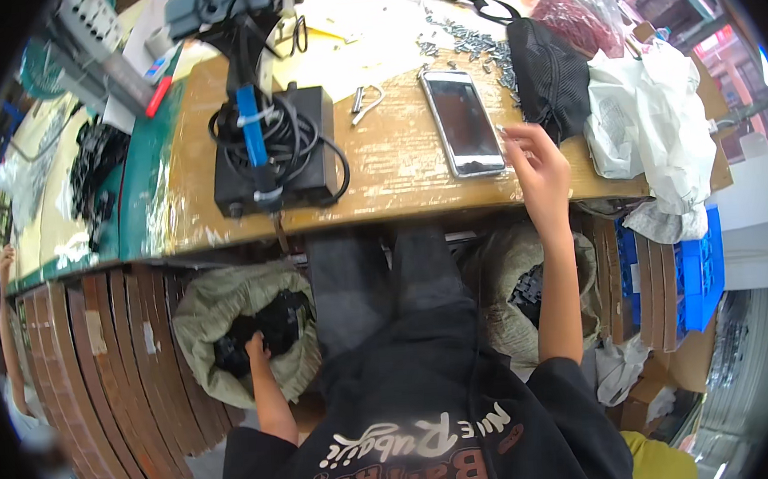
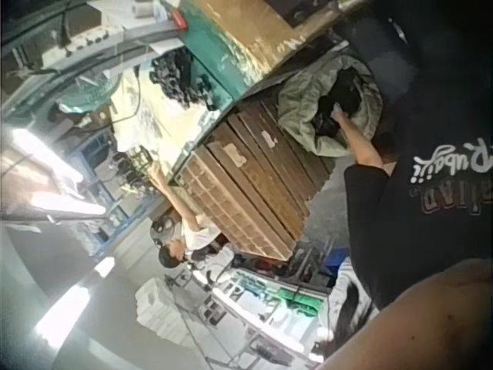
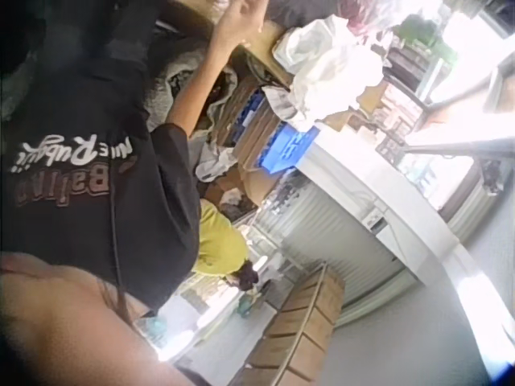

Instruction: The recorder is assembling small plastic parts by inserting a white component into a larger black housing.

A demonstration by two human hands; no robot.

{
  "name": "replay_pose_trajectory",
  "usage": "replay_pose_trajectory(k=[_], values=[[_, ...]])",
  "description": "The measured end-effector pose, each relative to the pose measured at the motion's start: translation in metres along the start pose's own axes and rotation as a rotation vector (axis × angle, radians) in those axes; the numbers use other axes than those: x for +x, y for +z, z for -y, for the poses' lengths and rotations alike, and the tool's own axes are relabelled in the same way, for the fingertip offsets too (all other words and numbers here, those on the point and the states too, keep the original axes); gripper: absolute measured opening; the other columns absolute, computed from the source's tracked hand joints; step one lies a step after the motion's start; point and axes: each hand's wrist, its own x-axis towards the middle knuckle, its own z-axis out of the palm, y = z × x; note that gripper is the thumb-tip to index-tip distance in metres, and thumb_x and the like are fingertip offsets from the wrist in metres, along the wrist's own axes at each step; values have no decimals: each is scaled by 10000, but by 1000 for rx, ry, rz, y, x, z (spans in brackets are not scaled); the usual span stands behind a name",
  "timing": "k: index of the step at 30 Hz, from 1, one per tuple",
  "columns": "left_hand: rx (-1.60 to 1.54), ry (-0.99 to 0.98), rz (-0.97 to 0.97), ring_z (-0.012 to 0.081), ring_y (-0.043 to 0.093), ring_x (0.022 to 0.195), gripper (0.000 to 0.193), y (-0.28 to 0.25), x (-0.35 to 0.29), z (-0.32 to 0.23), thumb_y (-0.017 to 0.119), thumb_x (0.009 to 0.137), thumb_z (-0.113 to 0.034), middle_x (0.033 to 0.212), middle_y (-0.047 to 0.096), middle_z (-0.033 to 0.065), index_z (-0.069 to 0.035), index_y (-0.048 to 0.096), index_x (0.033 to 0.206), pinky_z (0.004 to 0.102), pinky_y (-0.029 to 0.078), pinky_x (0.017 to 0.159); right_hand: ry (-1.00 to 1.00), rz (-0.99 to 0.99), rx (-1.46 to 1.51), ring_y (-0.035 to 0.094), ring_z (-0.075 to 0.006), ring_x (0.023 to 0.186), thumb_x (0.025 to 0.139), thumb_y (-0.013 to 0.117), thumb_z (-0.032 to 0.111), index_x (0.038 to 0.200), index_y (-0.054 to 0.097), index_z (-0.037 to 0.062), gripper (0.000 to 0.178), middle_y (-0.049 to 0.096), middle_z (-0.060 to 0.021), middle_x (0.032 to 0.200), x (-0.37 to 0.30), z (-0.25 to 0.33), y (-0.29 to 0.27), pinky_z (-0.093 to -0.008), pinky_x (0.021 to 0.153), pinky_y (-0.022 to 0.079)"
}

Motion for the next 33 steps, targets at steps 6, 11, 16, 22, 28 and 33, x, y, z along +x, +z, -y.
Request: replay_pose_trajectory(k=[6,11,16,22,28,33], values=[[0,-197,179,166,387,493,210,-51,-70,-24,581,587,-202,648,442,55,-70,462,698,274,317,420,-118,177,-335,581,-116,654,728,621,133,841,597,-12,185,611,-62,722,148,-40,24,-232,598,463],[-691,-538,496,166,363,524,218,-73,-123,-43,550,613,-207,639,418,41,-59,417,702,262,318,459,147,484,-480,576,-156,541,649,689,110,743,596,-23,188,594,-106,637,209,-55,47,-257,498,494],[-1182,-654,447,184,367,606,336,-51,-174,-45,538,549,-104,693,378,75,13,381,822,268,337,533,364,651,-592,573,-168,515,629,679,40,690,563,-24,146,566,-96,597,233,-56,55,-280,459,507],[-1268,-600,605,173,339,626,408,-8,-283,-73,488,569,-64,705,352,64,45,430,958,266,321,574,-5,367,-472,593,-154,570,707,590,54,744,570,-44,107,585,-92,648,201,-37,36,-248,539,509],[-623,-301,1115,143,346,583,396,13,-366,-97,454,699,-101,662,352,31,60,446,1061,283,329,582,86,167,388,601,-150,721,757,598,48,886,561,-40,161,594,-100,788,75,13,8,-238,683,489],[-127,91,1053,173,530,708,327,42,-419,-123,470,828,-114,830,519,93,63,439,1102,337,473,672,205,179,624,584,-132,760,742,577,-40,889,580,-57,148,594,-91,856,-2,8,22,-227,695,467]])
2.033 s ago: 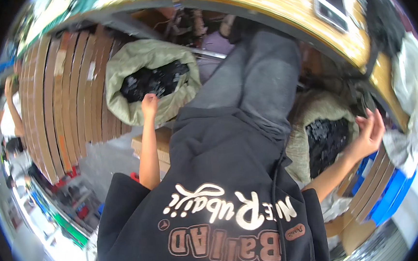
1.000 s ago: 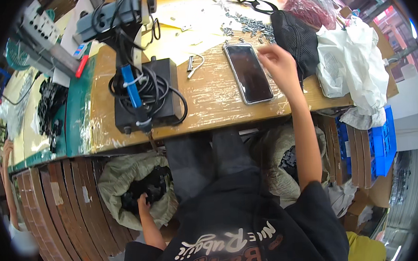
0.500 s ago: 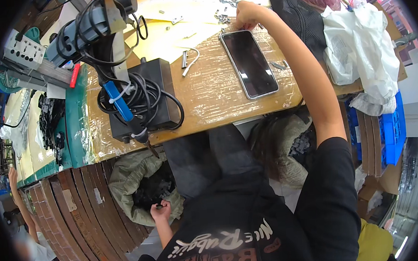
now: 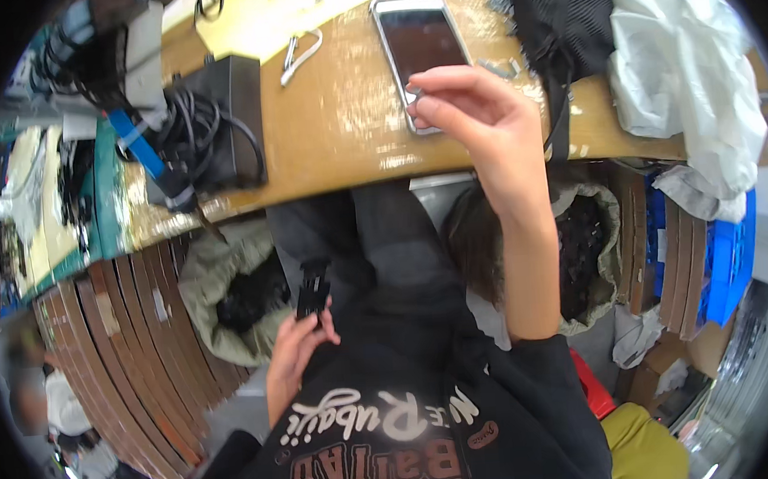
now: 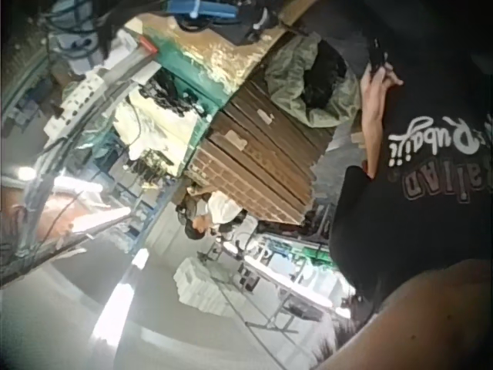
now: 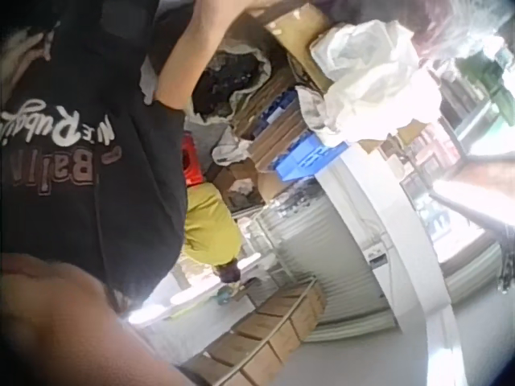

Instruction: The recorder is assembling small plastic parts by inserting a white component into a larger black housing.

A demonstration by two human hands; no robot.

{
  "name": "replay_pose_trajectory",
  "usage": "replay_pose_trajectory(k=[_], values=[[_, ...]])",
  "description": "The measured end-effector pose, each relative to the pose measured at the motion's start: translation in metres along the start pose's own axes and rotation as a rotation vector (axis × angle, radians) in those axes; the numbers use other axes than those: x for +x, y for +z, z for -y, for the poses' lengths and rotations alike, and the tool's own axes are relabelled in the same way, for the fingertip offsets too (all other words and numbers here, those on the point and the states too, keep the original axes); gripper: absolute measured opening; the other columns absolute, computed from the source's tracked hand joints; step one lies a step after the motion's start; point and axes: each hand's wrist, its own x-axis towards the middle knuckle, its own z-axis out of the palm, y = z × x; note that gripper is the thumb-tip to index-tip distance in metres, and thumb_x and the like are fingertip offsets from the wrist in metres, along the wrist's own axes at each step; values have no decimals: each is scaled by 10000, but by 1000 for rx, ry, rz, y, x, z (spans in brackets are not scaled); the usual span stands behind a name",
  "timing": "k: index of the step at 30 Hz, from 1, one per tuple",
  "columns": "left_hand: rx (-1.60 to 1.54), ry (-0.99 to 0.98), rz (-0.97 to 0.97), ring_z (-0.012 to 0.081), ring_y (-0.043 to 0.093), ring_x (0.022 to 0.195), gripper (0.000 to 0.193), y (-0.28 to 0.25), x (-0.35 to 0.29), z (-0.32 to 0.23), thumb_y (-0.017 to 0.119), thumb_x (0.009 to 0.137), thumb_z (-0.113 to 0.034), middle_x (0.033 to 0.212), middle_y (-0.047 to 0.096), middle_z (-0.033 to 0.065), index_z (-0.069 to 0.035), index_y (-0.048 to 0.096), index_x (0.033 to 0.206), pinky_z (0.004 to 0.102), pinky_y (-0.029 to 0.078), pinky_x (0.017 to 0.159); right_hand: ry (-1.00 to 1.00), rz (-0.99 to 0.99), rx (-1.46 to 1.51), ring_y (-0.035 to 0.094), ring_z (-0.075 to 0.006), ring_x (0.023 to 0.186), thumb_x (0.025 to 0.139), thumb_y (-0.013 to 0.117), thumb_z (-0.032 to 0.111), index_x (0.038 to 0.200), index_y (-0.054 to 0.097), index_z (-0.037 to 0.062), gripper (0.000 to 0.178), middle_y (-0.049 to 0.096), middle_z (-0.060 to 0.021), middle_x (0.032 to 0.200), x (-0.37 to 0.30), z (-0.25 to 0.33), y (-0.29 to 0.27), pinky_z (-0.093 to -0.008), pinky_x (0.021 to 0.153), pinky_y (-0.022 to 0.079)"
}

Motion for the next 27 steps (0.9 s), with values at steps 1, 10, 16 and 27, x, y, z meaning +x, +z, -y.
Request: replay_pose_trajectory(k=[1,10,16,27], values=[[84,38,17,181,553,759,309,12,2,-3,466,846,-111,865,529,100,63,441,1100,339,493,698,-14,19,-16,577,-138,782,739,564,-72,867,588,-60,130,590,-99,856,-13,-4,-2,-233,715,469],[278,221,75,176,590,667,189,64,9,-5,532,804,-57,848,568,127,63,500,947,289,513,622,52,212,116,584,-195,816,717,539,-144,829,596,-70,146,596,-158,872,-76,-49,-11,-271,739,480],[159,293,-25,178,596,696,278,82,-6,-6,569,764,-20,863,586,151,27,428,998,273,479,721,86,245,118,577,-175,815,704,587,-126,894,563,-77,198,579,-136,881,-86,-45,1,-265,748,472],[152,222,-46,93,562,680,173,84,-24,-9,630,745,-66,764,590,53,3,542,876,212,450,567,-29,346,34,561,-165,791,671,589,-155,929,546,-68,276,555,-106,862,-109,-46,25,-266,730,456]])
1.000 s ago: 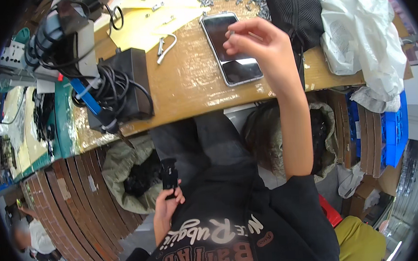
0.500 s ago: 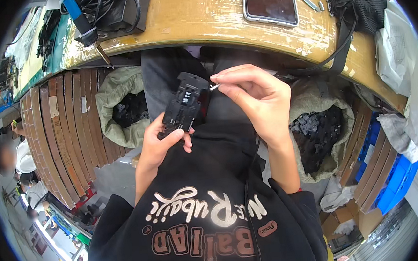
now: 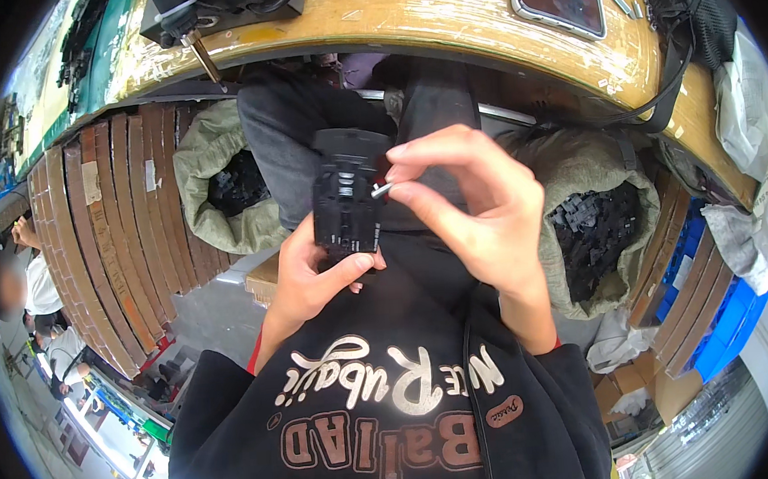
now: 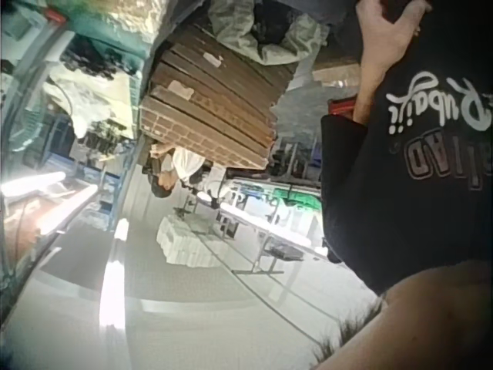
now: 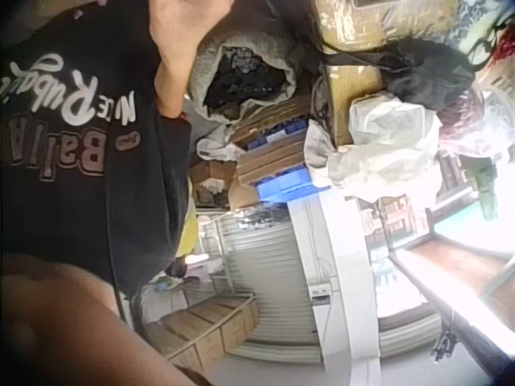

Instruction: The recorder is assembling small plastic parts by inserting a white component into a larger black housing.

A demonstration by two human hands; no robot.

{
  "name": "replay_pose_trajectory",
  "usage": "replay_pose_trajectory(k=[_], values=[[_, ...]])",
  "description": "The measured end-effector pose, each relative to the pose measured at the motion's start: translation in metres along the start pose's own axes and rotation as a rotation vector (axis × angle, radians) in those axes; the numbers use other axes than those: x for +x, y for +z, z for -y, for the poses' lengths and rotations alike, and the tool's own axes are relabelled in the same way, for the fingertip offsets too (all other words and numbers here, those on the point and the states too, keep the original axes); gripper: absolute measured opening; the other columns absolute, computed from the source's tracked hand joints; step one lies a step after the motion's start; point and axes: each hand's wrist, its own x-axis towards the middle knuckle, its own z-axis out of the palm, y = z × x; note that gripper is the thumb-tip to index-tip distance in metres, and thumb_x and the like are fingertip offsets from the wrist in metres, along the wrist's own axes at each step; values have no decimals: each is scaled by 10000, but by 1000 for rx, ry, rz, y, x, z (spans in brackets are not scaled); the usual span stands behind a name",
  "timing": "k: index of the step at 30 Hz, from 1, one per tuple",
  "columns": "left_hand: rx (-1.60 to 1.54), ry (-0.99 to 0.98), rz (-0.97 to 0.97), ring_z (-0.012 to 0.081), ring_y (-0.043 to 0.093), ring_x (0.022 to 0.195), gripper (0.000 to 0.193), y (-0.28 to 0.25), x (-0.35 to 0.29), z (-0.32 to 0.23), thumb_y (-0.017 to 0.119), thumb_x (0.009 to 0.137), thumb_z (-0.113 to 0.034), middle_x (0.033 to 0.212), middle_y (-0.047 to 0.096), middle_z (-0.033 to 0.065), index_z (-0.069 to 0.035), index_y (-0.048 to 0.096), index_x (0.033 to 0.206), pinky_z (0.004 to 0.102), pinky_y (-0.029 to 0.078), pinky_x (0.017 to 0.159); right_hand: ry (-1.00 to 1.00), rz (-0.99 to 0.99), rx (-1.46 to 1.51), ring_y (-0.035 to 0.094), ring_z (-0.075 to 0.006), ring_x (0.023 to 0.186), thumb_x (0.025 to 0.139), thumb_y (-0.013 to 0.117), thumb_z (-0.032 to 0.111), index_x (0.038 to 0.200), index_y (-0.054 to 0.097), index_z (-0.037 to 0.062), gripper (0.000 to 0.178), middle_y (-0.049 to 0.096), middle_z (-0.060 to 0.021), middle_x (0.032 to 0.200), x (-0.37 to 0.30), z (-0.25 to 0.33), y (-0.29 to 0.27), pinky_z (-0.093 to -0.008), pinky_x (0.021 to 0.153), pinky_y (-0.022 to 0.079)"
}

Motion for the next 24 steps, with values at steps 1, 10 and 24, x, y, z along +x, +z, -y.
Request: replay_pose_trajectory(k=[1,10,24], values=[[171,41,9,76,542,656,175,-4,1,0,634,745,-71,739,581,32,4,540,872,204,432,561,9,-10,-7,563,-170,782,661,590,-159,934,543,-70,292,556,-111,867,3,2,-2,-266,725,453],[549,155,83,70,470,551,200,-17,3,-10,637,732,-79,627,517,50,13,520,866,218,378,515,8,102,-171,562,-121,766,672,576,-140,1029,517,-47,374,555,-77,841,28,15,-5,-235,733,448],[763,278,118,214,554,579,192,-22,6,-17,613,722,-32,676,547,115,21,523,883,274,424,546,41,101,-367,571,-112,691,654,583,-106,986,551,14,354,573,-53,738,31,5,4,-220,667,453]])
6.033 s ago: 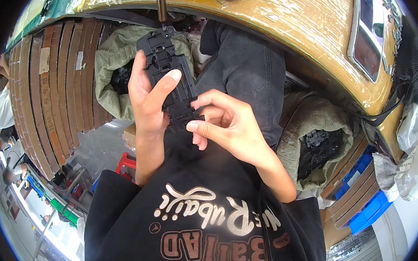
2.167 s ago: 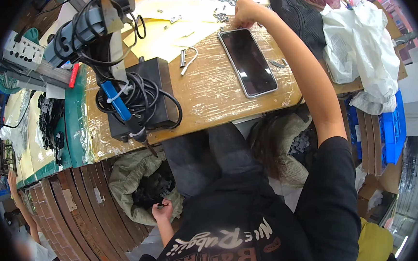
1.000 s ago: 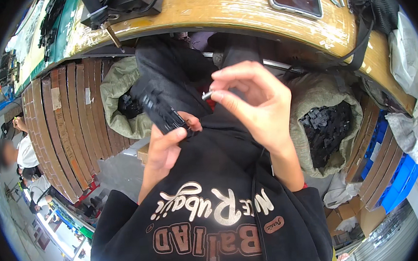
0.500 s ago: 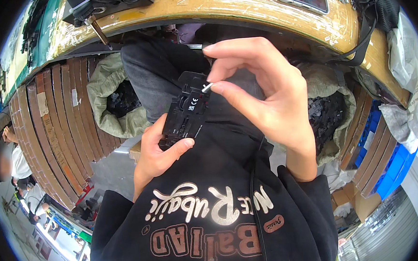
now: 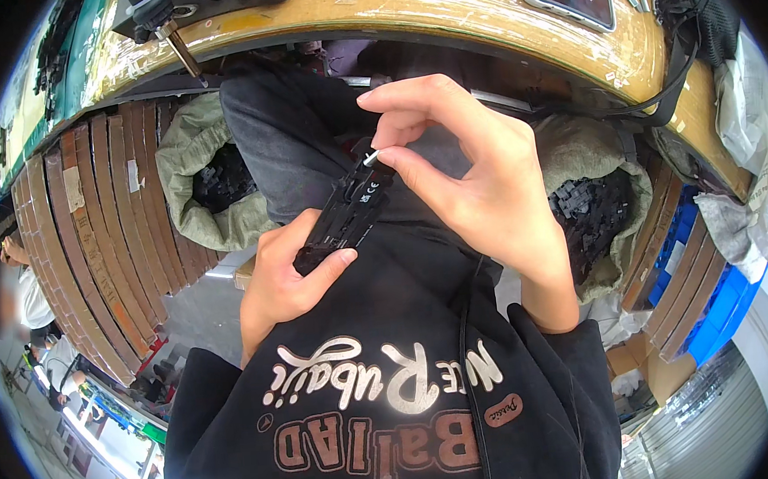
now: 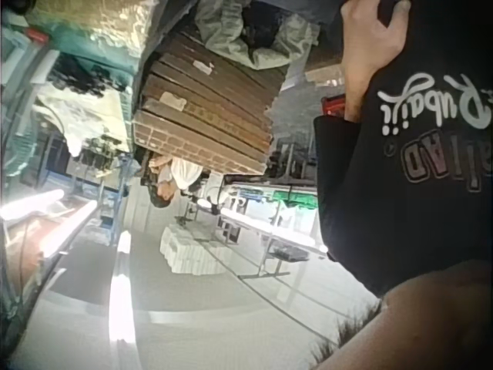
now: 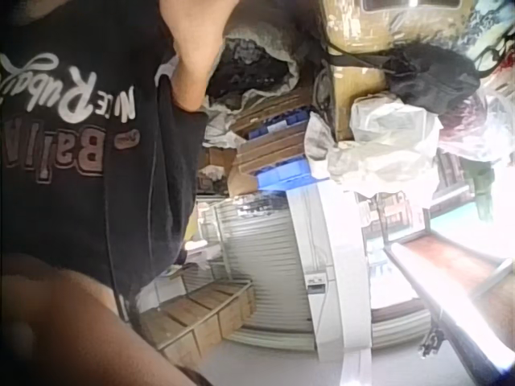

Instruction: The recorder is assembling small plastic parts by inserting a white component into a larger black housing.

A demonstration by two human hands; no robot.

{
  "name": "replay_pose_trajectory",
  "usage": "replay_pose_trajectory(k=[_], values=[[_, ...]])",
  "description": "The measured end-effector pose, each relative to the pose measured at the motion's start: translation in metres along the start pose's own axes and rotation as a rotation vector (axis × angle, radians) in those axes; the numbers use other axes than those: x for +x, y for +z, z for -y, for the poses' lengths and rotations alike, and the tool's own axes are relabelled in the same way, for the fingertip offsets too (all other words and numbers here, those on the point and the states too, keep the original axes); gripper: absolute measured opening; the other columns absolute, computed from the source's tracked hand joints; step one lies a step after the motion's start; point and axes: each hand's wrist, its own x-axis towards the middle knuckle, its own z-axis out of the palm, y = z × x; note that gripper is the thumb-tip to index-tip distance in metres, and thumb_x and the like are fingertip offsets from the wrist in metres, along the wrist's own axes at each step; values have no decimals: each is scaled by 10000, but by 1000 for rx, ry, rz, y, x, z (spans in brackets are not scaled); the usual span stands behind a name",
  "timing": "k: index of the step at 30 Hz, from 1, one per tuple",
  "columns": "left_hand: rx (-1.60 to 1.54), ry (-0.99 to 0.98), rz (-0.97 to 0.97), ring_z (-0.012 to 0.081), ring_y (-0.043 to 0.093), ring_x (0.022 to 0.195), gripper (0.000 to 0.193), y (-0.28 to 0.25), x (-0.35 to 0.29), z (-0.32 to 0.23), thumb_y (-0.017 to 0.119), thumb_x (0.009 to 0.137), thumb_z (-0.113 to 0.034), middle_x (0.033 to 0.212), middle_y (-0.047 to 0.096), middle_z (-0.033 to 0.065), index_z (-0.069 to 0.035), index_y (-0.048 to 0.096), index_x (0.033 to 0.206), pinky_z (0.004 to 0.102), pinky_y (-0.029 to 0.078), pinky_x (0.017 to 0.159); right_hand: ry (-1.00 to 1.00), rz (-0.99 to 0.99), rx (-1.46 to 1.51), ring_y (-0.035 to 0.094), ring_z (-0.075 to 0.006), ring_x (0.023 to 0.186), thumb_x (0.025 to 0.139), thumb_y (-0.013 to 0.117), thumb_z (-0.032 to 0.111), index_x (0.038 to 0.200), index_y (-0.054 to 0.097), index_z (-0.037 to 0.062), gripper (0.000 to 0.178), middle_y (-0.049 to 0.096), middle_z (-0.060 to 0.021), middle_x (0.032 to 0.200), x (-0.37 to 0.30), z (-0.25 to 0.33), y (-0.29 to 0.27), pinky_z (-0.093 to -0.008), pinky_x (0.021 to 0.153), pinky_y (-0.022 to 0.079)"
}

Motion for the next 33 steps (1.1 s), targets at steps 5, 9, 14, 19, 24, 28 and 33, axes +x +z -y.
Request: replay_pose_trajectory(k=[5,9,14,19,24,28,33], values=[[53,23,-16,258,546,573,177,-2,0,1,610,711,-22,673,531,119,17,518,857,291,419,528,41,-1,2,569,-116,685,652,586,-102,977,552,11,346,570,-56,734,1,-2,4,-222,661,451],[128,53,-33,307,542,590,168,-3,1,1,605,704,-19,688,534,130,15,514,840,315,424,514,-13,-29,-62,570,-129,674,651,581,-110,968,557,14,341,565,-59,727,0,-4,8,-228,648,451],[159,95,-44,324,551,619,166,-4,2,2,603,705,-24,716,545,140,16,512,839,333,430,518,-30,-54,-108,571,-136,670,648,581,-115,960,562,13,338,567,-59,728,-1,-2,9,-232,640,454],[174,108,-12,329,552,631,166,-9,3,4,604,705,-25,728,547,140,16,512,837,335,432,525,-56,-60,-131,574,-132,673,651,590,-104,942,569,12,314,570,-59,732,-2,-6,10,-234,637,458],[120,115,-59,231,514,504,176,-7,3,8,636,692,-50,612,518,115,18,537,821,285,383,480,-28,-90,-77,577,-136,678,655,596,-97,934,570,9,299,578,-62,746,-2,-9,14,-229,643,458],[119,132,-61,226,511,497,184,-7,2,8,638,692,-49,610,517,114,24,534,825,283,379,474,22,-106,-26,577,-146,700,661,603,-77,913,574,-1,265,583,-73,762,-1,-5,15,-236,651,454],[82,67,31,265,547,596,187,-14,3,7,633,686,-59,691,527,107,9,527,823,291,418,530,13,90,-144,575,-165,725,677,613,-20,847,587,-15,172,584,-91,782,1,-5,4,-252,653,449]])
